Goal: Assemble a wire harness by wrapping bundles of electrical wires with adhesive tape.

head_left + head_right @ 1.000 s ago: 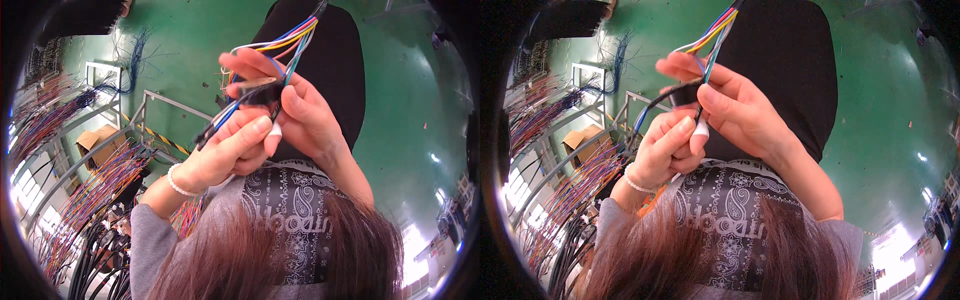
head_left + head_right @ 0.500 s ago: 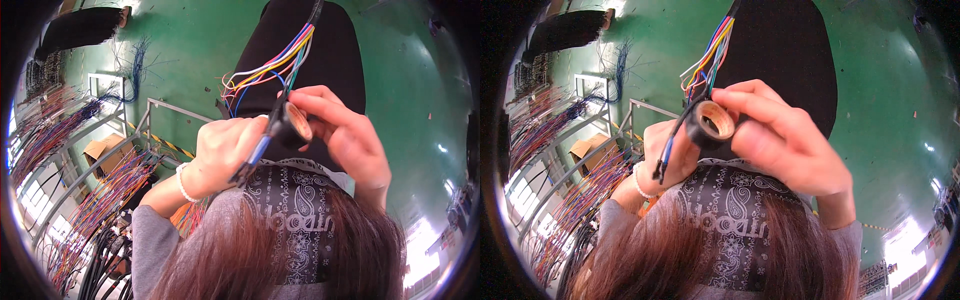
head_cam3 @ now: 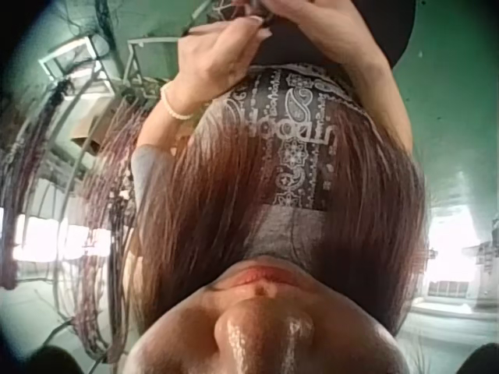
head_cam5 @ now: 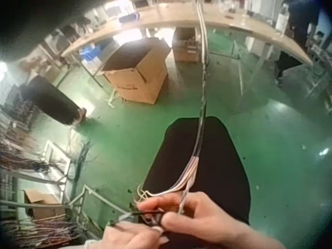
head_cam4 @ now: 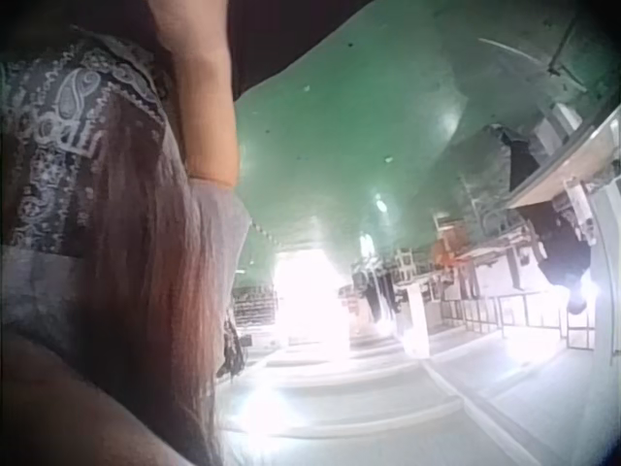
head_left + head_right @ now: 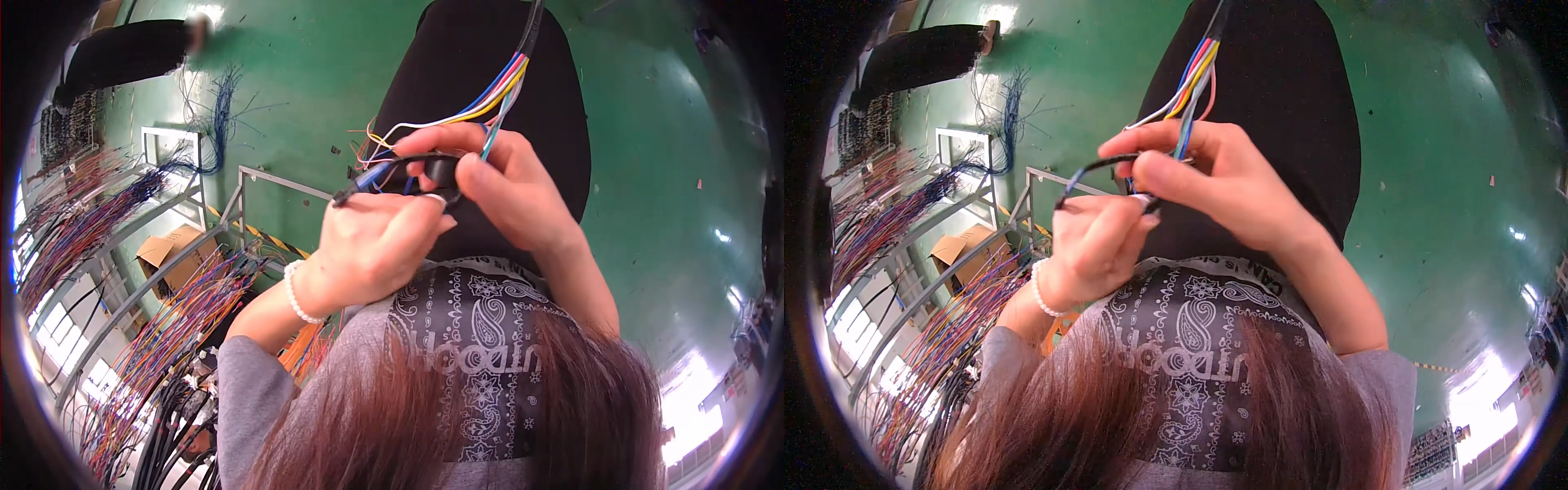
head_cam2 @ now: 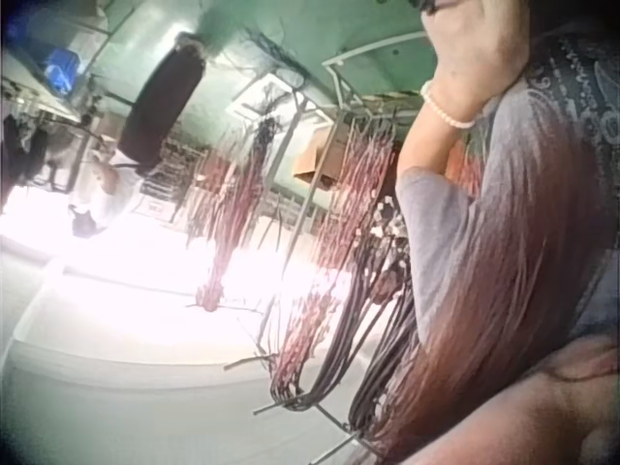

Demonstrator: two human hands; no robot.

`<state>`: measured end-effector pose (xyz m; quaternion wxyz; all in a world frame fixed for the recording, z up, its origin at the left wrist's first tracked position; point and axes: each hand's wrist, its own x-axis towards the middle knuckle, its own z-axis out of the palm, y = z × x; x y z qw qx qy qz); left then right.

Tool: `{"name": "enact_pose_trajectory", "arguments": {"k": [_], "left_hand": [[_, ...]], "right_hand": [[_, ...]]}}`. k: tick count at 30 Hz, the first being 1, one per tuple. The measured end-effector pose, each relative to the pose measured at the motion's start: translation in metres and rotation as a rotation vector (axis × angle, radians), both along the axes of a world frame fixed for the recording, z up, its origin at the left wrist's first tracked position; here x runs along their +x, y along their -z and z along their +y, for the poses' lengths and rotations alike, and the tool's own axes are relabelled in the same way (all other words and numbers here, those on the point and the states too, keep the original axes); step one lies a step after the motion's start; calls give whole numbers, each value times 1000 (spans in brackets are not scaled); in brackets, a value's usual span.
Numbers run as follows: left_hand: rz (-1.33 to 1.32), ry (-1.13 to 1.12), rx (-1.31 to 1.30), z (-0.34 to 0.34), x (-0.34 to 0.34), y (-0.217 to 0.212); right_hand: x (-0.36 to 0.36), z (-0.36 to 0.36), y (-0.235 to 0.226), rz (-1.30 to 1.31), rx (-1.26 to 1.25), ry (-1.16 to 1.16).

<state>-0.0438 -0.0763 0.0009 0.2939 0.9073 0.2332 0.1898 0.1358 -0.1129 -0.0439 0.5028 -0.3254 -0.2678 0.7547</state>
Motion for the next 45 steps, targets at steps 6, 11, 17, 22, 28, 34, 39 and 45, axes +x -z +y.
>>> {"name": "enact_pose_trajectory", "arguments": {"k": [6, 11, 17, 22, 28, 34, 39, 45], "left_hand": [[-6, 9, -163, 8, -8, 0], [6, 98, -247, 10, 4, -1], [175, 9, -441, 15, -8, -7], [4, -71, -712, 14, 6, -14], [23, -93, -806, 17, 5, -44], [-56, -121, -924, 17, 3, -52], [-115, -302, -1114, 32, 1, -54], [-185, -336, -962, 54, 16, -53]], "right_hand": [[7, -11, -8, -90, 68, 39], [19, -33, -20, -645, 291, 201], [49, -77, 8, -1007, 870, 260], [41, -16, -4, -636, 93, 271], [4, 6, -3, -613, 244, 438], [-19, 12, -12, -681, 218, 520], [-19, 11, -18, -547, 108, 726], [-9, 17, -21, -701, 11, 707]]}}
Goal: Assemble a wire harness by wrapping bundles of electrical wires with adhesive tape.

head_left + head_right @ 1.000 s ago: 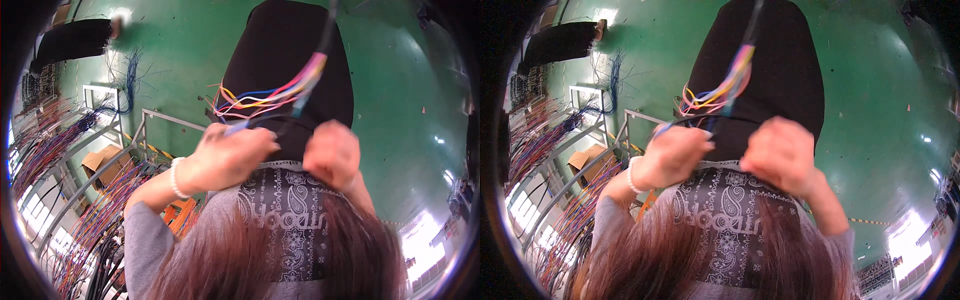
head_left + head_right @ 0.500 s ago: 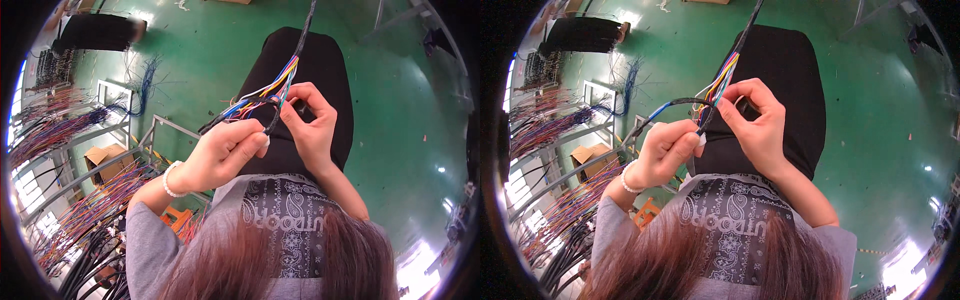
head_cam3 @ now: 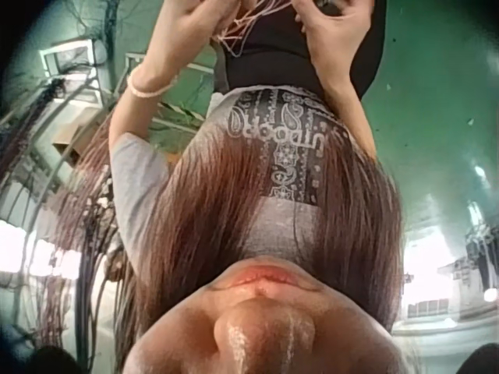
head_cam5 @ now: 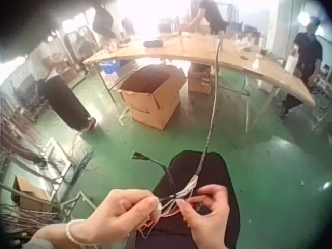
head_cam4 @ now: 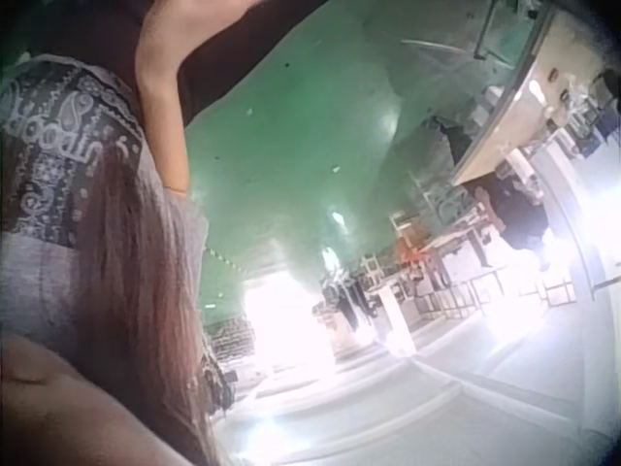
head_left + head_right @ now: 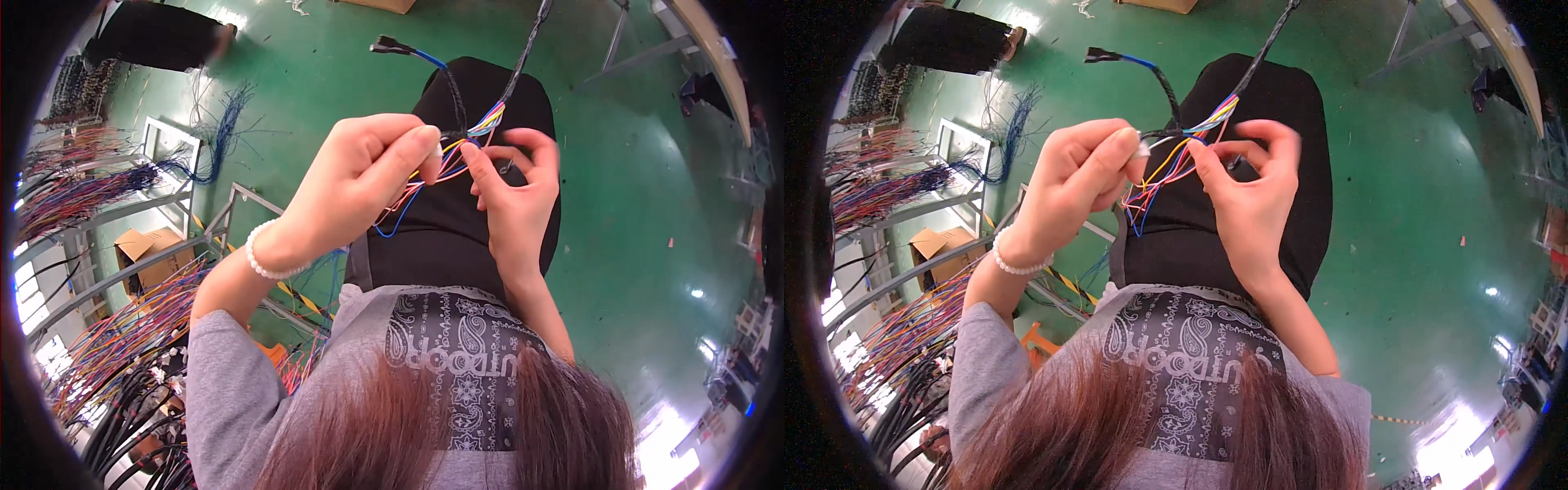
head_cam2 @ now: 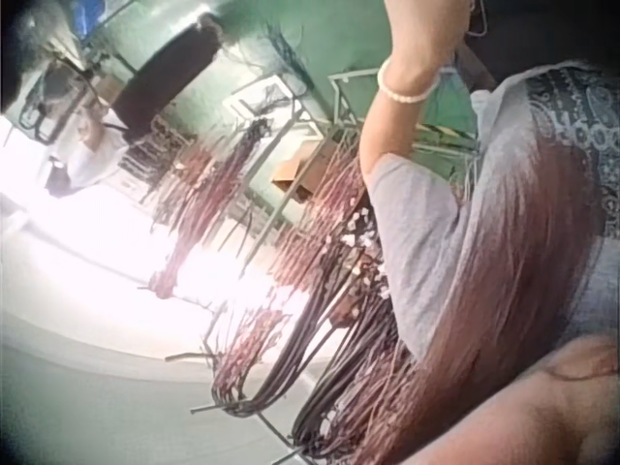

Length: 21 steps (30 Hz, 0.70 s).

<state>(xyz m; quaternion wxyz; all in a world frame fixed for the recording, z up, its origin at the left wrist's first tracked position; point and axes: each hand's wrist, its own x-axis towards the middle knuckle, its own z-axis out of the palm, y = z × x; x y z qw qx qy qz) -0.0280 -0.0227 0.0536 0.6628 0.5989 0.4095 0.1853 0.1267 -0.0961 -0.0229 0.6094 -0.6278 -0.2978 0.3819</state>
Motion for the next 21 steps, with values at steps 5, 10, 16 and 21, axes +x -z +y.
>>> {"name": "enact_pose_trajectory", "arguments": {"k": [5, 10, 16, 21], "left_hand": [[-15, -42, 0, 18, 13, 6], [-70, 4, 95, 31, 26, 15], [-407, -12, -378, 62, 29, 33], [-554, -257, -209, 32, 18, 51]], "right_hand": [[0, -3, -4, 537, -137, -124], [-2, -1, 2, 370, -94, -132], [-42, -15, 6, 579, -326, -616], [13, 44, -26, 353, -61, -455]]}}
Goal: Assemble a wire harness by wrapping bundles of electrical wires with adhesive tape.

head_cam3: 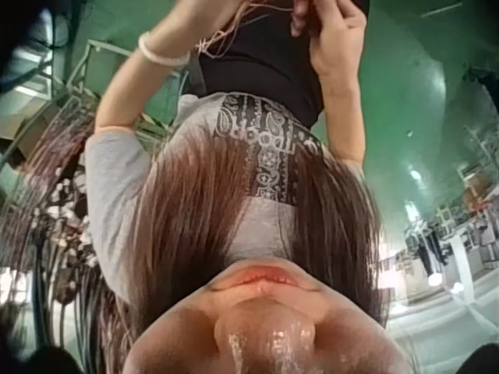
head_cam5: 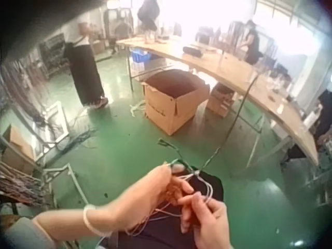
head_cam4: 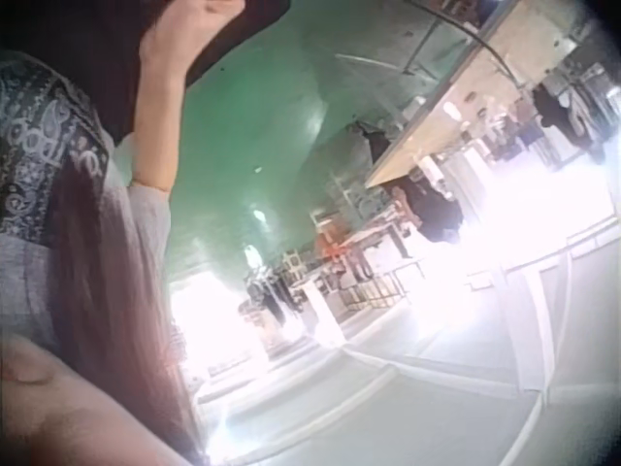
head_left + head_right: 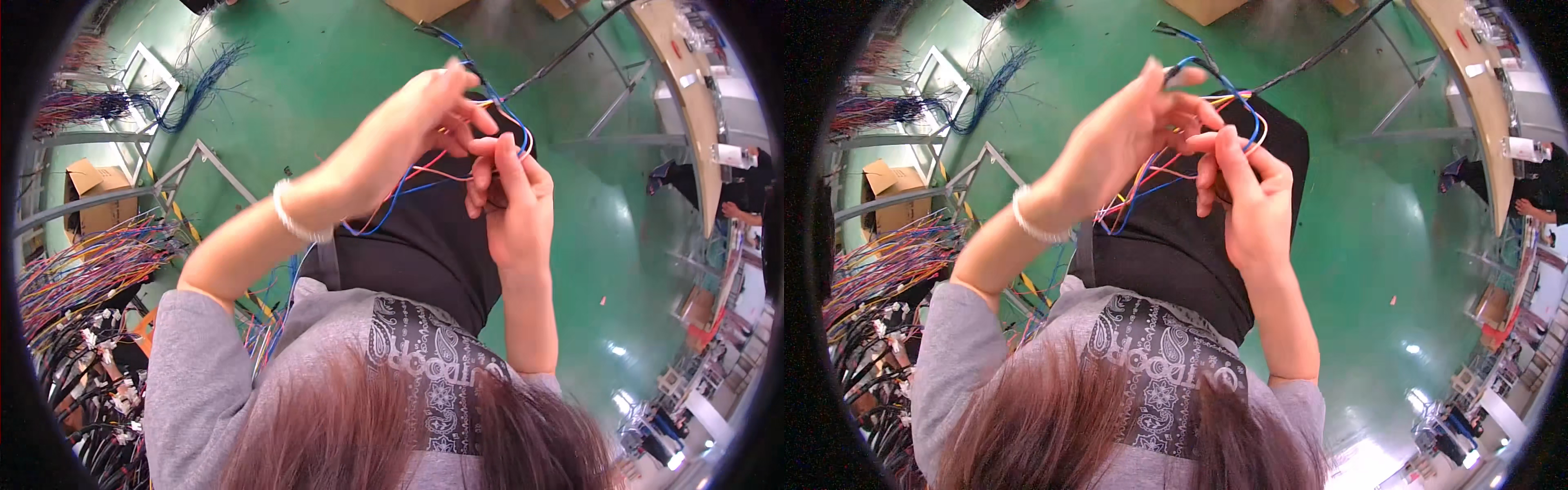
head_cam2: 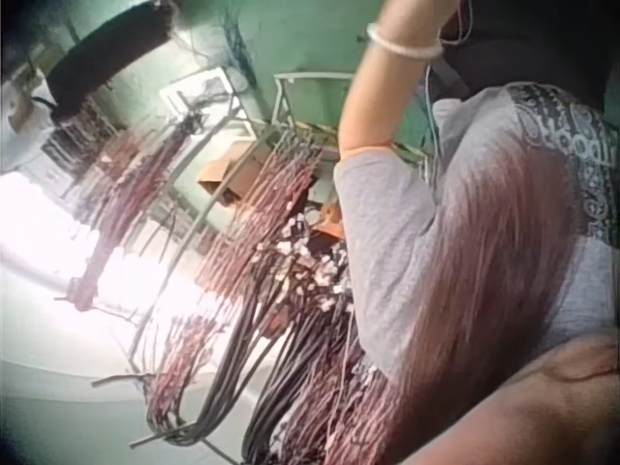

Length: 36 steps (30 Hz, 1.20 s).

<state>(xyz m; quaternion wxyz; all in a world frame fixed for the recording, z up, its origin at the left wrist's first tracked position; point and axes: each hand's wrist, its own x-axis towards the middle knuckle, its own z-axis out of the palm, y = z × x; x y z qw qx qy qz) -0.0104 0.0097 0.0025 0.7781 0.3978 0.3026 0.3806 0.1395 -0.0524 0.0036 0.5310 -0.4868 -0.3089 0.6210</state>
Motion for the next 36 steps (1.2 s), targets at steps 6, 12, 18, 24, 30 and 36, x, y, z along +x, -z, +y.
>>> {"name": "enact_pose_trajectory", "arguments": {"k": [6, 12, 18, 24, 30, 36], "left_hand": [[266, 161, 303, -28, -14, 15], [604, 307, 573, 1, -52, 56], [-360, 100, -6, 71, -29, 3], [-294, 111, -228, 83, -8, -20], [-561, 125, -40, 134, -55, -58], [-702, -153, -728, 122, -27, -14]], "right_hand": [[52, 51, -44, 249, 25, -156], [47, 72, -7, 578, 24, 9], [0, 44, 10, 551, 150, -266], [-50, 56, 39, -53, 209, 48], [-52, 46, 75, -270, 121, -244], [-25, 81, 6, -400, 364, -154]]}}
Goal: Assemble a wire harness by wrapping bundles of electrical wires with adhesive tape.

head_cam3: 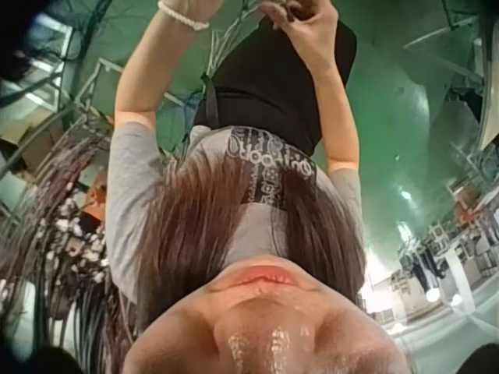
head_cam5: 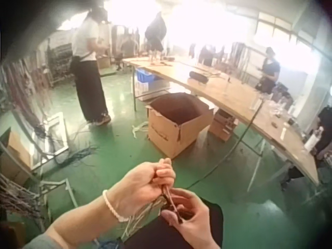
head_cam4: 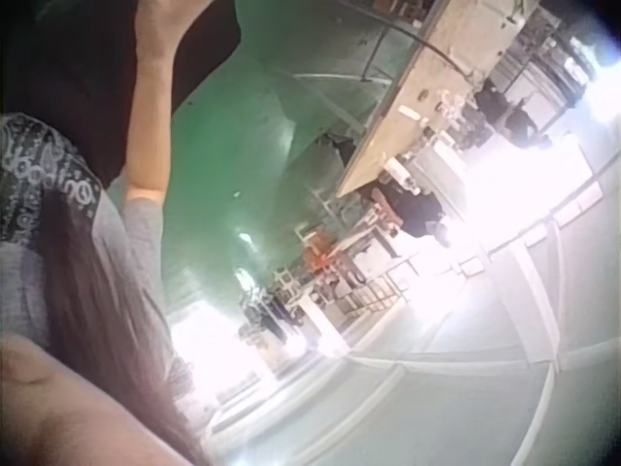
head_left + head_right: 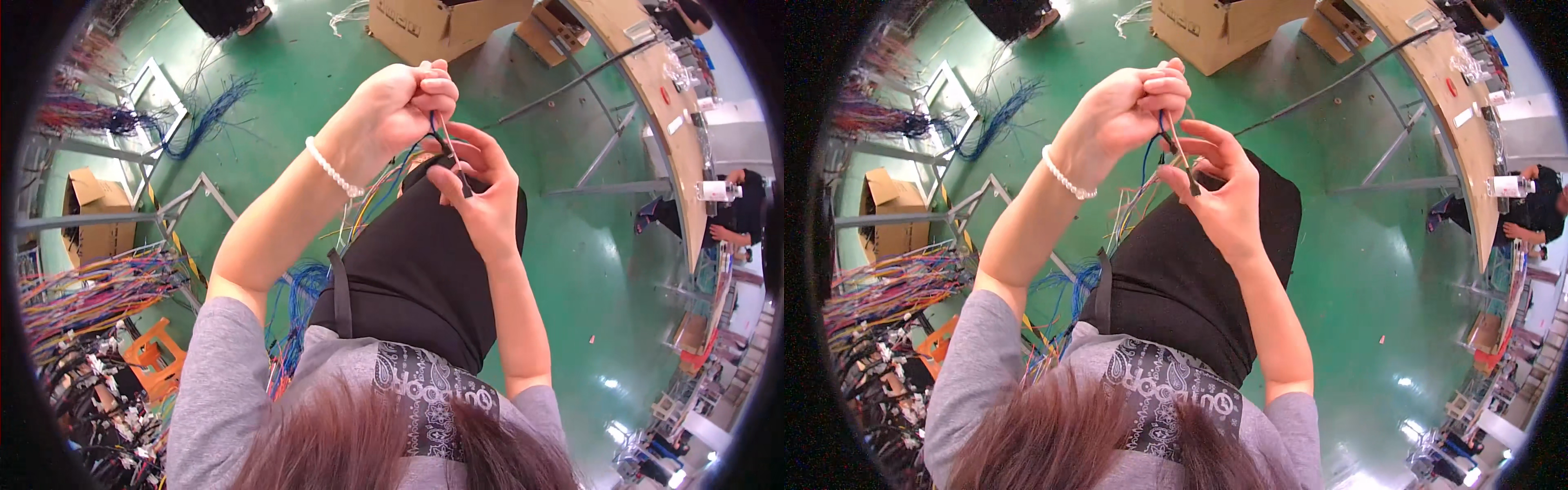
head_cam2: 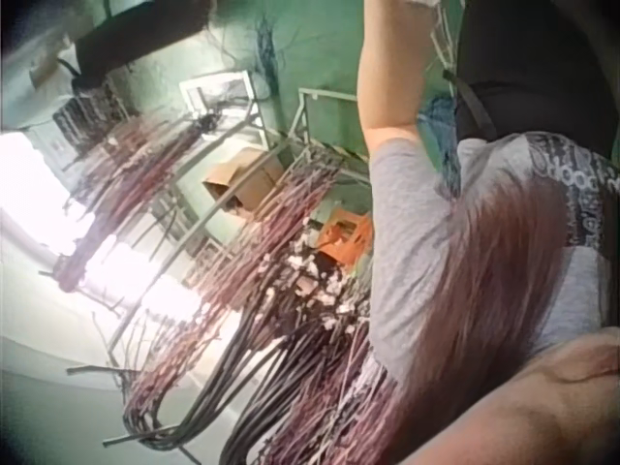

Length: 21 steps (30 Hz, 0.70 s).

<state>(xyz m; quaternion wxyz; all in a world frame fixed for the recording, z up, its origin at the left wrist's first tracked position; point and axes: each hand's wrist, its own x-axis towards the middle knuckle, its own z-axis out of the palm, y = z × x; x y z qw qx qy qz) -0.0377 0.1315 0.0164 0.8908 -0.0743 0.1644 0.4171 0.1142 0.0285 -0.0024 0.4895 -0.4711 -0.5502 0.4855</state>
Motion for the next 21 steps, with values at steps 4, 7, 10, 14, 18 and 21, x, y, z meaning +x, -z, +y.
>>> {"name": "enact_pose_trajectory", "arguments": {"k": [4, 7, 10, 14, 18, 21], "left_hand": [[1, -29, -46, 21, 12, 10], [-14, -50, -105, 50, 31, 14], [-85, -16, -153, 84, 56, 18], [174, 62, -131, 163, 114, 46], [709, 481, 312, 269, 135, 60], [1553, 327, 936, 284, 139, 10]], "right_hand": [[6, 17, -4, -26, 144, 95], [17, 51, -4, -87, 249, 171], [45, 99, 4, -239, 517, 237], [89, 177, -4, -115, 140, 324], [137, 305, -11, -47, -13, 451], [170, 353, -22, 30, -223, 426]]}}
